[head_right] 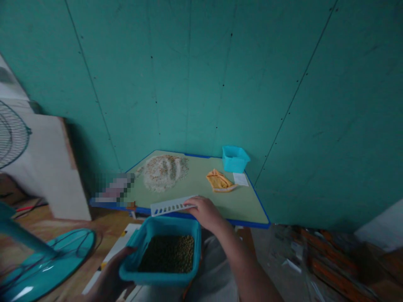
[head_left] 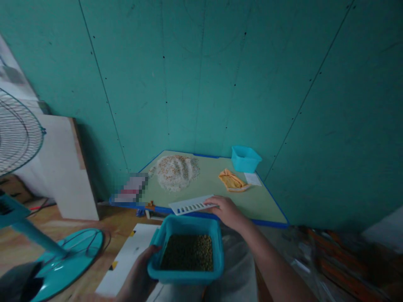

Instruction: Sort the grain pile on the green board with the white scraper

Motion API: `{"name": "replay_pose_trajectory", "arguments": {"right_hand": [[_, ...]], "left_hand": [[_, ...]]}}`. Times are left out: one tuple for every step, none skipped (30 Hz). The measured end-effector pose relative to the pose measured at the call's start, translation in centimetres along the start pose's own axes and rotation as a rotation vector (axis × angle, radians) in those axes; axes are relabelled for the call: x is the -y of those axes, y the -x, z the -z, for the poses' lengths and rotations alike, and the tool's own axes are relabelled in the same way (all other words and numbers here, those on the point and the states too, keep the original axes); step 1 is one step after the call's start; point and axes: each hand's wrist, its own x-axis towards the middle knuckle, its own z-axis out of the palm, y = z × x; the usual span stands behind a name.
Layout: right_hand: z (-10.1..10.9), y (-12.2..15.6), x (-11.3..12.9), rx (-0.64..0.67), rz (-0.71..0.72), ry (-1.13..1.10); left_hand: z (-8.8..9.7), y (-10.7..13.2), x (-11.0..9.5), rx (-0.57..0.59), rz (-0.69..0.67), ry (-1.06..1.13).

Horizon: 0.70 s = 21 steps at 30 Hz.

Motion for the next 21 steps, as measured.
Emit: {"name": "replay_pose_trajectory", "arguments": {"right_hand": [[0.0, 0.0, -0.1, -0.005, 0.000, 0.000], [0.0, -0.1, -0.1, -0.009, -0.002, 0.000], [0.1, -0.1, -0.1, -0.012, -0.003, -0.001], [0.2, -0.1, -0.1, -0.011, -0.006, -0.002], [0.2, -0.1, -0.2, -0.009, -0.008, -0.003], [0.3, -0.2, -0.2, -0.003, -0.011, -0.005], [0.4, -0.2, -0.2, 0.004, -0.014, -0.008], [0.5, -0.3, -0.2, 0.010, -0.018, -0.012], [0.6, -0.4, -0.2, 0.015, -0.022, -0.017], [0.6, -0.6, -0.3, 0.016, -0.028, -0.022], [0.7, -0.8, -0.3, 0.014, -0.034, -0.028], [0.7, -1.0, -0.5, 0.009, -0.040, -0.035], [0.7, -1.2, -0.6, 0.003, -0.047, -0.043], [0.6, -1.4, -0.8, -0.003, -0.056, -0.053], [0.6, -1.6, -0.9, -0.009, -0.067, -0.063], [0.5, -1.8, -1.1, -0.013, -0.080, -0.075], [0.4, -2.0, -1.3, -0.015, -0.095, -0.086], [0.3, -2.2, -1.5, -0.016, -0.110, -0.098], [0.2, -2.4, -1.7, -0.016, -0.124, -0.111], [0.1, -2.6, -1.9, -0.014, -0.136, -0.124], [-0.1, -2.8, -2.1, -0.010, -0.147, -0.136]], "left_hand": [[0.0, 0.2, -0.1, 0.006, -0.022, -0.042], [-0.1, 0.4, -0.1, 0.006, -0.043, -0.085], [0.0, 0.5, -0.1, 0.004, -0.057, -0.105], [0.1, 0.7, -0.1, -0.002, -0.062, -0.103], [0.2, 0.7, 0.0, -0.009, -0.069, -0.105], [0.4, 0.8, 0.0, -0.015, -0.075, -0.106], [0.6, 0.9, 0.1, -0.023, -0.079, -0.105], [0.8, 1.0, 0.1, -0.030, -0.082, -0.103], [1.0, 1.1, 0.2, -0.038, -0.086, -0.100], [1.2, 1.1, 0.2, -0.044, -0.088, -0.099], [1.3, 1.2, 0.3, -0.050, -0.090, -0.099], [1.5, 1.2, 0.3, -0.057, -0.093, -0.100], [1.6, 1.2, 0.3, -0.063, -0.096, -0.101], [1.6, 1.1, 0.4, -0.070, -0.100, -0.103], [1.7, 1.0, 0.4, -0.073, -0.100, -0.105], [1.8, 0.9, 0.4, -0.074, -0.100, -0.106], [1.9, 0.8, 0.4, -0.073, -0.099, -0.107], [1.9, 0.6, 0.4, -0.070, -0.094, -0.107], [2.0, 0.5, 0.3, -0.070, -0.088, -0.106], [2.0, 0.3, 0.2, -0.072, -0.082, -0.104], [2.0, 0.1, 0.0, -0.076, -0.075, -0.104]]}}
